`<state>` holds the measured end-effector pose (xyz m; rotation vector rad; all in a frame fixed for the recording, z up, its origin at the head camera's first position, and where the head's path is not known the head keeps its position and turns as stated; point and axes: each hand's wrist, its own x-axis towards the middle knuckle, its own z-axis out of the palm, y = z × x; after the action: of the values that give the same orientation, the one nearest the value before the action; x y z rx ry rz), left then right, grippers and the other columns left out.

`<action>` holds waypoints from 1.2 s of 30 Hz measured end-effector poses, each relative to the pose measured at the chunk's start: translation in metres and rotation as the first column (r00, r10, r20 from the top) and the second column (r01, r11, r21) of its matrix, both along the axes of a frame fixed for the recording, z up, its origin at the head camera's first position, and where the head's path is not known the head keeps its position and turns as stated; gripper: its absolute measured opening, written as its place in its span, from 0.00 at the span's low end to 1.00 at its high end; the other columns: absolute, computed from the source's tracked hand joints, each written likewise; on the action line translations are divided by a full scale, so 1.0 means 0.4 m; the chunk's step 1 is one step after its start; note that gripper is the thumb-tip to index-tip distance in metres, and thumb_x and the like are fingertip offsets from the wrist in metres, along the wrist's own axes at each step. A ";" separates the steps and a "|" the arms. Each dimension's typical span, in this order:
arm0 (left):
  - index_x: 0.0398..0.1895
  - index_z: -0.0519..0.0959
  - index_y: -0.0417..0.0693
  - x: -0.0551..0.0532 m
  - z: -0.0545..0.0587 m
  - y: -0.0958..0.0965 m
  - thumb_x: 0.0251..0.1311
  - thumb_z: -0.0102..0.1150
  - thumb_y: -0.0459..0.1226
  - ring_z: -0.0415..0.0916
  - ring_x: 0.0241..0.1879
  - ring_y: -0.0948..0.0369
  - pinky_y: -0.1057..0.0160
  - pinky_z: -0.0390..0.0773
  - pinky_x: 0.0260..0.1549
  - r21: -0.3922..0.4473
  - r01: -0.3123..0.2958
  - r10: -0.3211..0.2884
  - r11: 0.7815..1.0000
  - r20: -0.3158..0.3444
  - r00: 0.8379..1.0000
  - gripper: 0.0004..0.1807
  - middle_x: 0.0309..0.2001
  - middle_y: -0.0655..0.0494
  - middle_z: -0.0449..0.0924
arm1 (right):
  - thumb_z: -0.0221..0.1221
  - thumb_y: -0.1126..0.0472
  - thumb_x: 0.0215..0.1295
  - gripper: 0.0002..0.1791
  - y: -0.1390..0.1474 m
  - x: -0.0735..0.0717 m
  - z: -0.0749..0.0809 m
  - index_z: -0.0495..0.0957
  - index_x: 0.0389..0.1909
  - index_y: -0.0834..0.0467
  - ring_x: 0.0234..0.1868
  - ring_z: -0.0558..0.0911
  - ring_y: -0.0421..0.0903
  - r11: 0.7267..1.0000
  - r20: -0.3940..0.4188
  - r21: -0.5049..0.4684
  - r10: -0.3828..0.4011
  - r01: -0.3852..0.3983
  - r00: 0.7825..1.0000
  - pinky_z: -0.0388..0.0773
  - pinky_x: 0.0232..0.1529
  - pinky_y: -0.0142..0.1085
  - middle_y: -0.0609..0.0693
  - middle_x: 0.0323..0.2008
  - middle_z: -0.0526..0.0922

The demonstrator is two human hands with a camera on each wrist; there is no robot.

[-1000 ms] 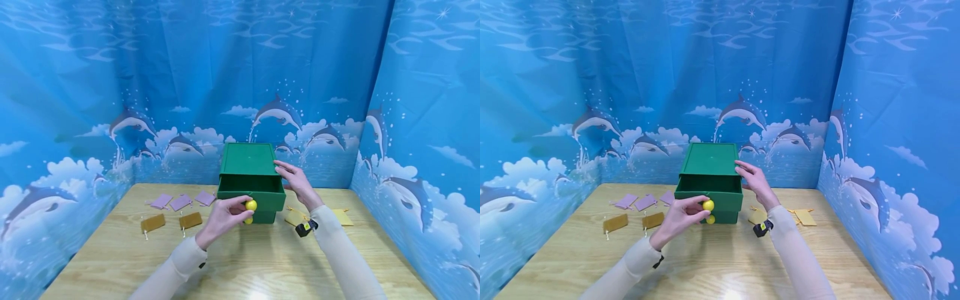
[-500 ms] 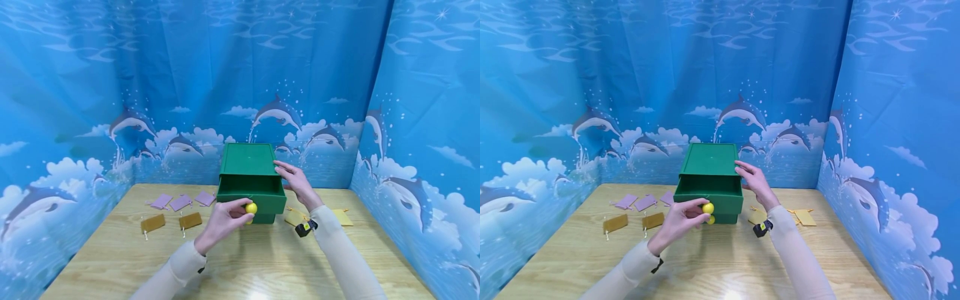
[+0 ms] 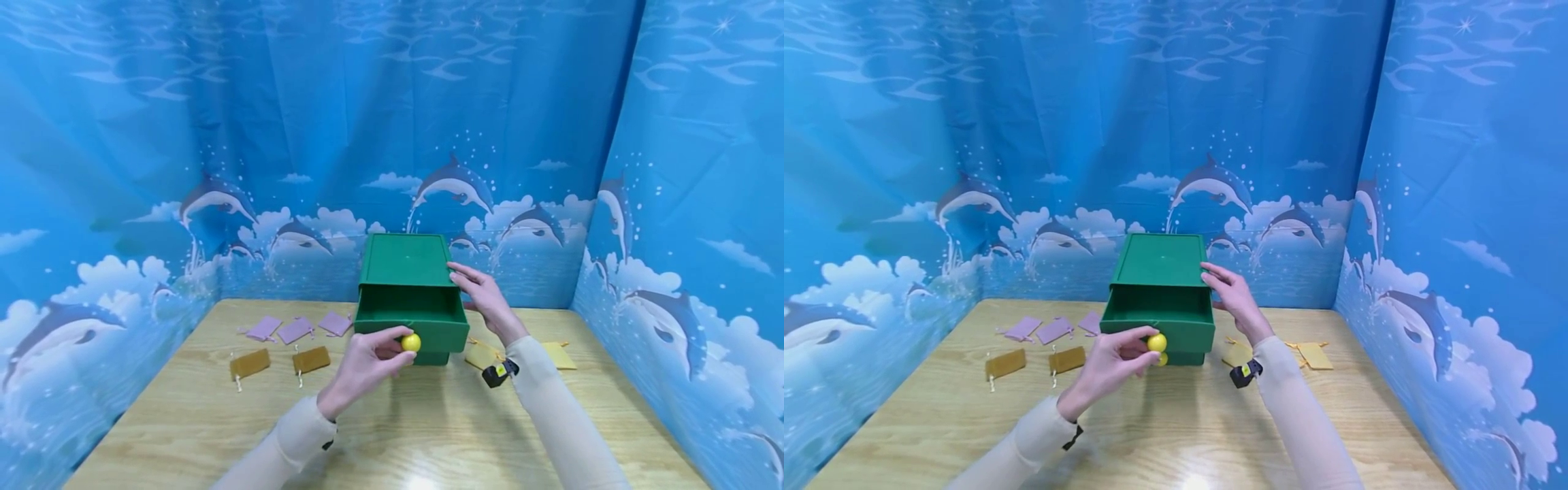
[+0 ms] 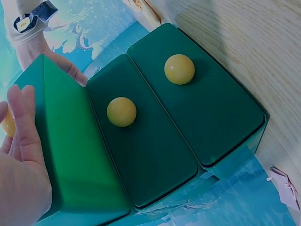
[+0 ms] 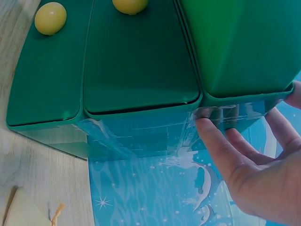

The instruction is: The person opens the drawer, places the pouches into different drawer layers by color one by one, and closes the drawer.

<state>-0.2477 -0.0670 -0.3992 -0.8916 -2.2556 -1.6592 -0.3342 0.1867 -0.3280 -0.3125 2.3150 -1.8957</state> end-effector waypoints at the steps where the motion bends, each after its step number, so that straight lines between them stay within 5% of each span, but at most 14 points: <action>1: 0.54 0.82 0.55 0.000 -0.001 0.001 0.60 0.68 0.40 0.85 0.29 0.66 0.63 0.85 0.25 0.002 0.002 -0.002 1.000 -0.004 1.000 0.18 0.35 0.56 0.87 | 0.49 0.48 0.76 0.29 0.001 -0.001 -0.001 0.60 0.75 0.48 0.76 0.54 0.59 1.000 0.000 0.002 -0.001 0.001 1.000 0.63 0.68 0.62 0.54 0.77 0.52; 8: 0.53 0.81 0.53 -0.001 -0.007 0.004 0.59 0.68 0.38 0.85 0.28 0.65 0.66 0.84 0.25 -0.010 -0.017 0.016 1.000 -0.086 0.996 0.18 0.35 0.56 0.87 | 0.49 0.48 0.76 0.30 0.000 -0.002 0.001 0.60 0.75 0.48 0.76 0.54 0.59 1.000 0.006 0.000 -0.003 0.003 1.000 0.62 0.68 0.61 0.53 0.77 0.52; 16: 0.52 0.81 0.49 -0.003 -0.008 0.004 0.60 0.67 0.35 0.82 0.26 0.69 0.69 0.83 0.27 -0.033 -0.037 0.028 0.999 -0.228 0.973 0.17 0.32 0.54 0.87 | 0.50 0.48 0.76 0.29 0.000 0.000 0.001 0.60 0.75 0.48 0.76 0.54 0.58 1.000 0.012 -0.006 0.002 -0.002 1.000 0.63 0.68 0.61 0.53 0.78 0.51; 26: 0.49 0.82 0.44 0.005 0.008 -0.005 0.61 0.66 0.33 0.80 0.20 0.69 0.67 0.82 0.20 0.053 -0.044 0.056 0.998 -0.246 0.968 0.13 0.27 0.52 0.86 | 0.50 0.47 0.76 0.30 0.002 0.000 -0.001 0.60 0.75 0.48 0.76 0.56 0.59 1.000 -0.001 0.008 0.007 -0.007 1.000 0.65 0.67 0.60 0.53 0.78 0.52; 33: 0.41 0.81 0.29 0.057 0.077 -0.013 0.57 0.62 0.21 0.79 0.15 0.59 0.60 0.81 0.15 0.134 -0.066 0.105 0.989 -0.302 0.948 0.09 0.23 0.39 0.83 | 0.49 0.48 0.76 0.29 0.002 0.001 0.002 0.60 0.75 0.47 0.76 0.55 0.58 1.000 0.008 0.012 -0.005 0.005 1.000 0.64 0.68 0.60 0.52 0.77 0.52; 36: 0.40 0.81 0.29 0.057 0.089 -0.023 0.58 0.61 0.21 0.78 0.14 0.52 0.59 0.80 0.14 0.170 -0.081 0.131 0.982 -0.303 0.944 0.07 0.21 0.40 0.82 | 0.49 0.47 0.76 0.29 0.002 0.001 0.007 0.60 0.75 0.46 0.76 0.54 0.58 1.000 0.008 0.015 -0.003 0.003 1.000 0.63 0.68 0.60 0.51 0.77 0.52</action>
<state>-0.2247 -0.0763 -0.3636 -0.9052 -1.9014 -1.5006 -0.3337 0.1874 -0.3250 -0.2997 2.3246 -1.8772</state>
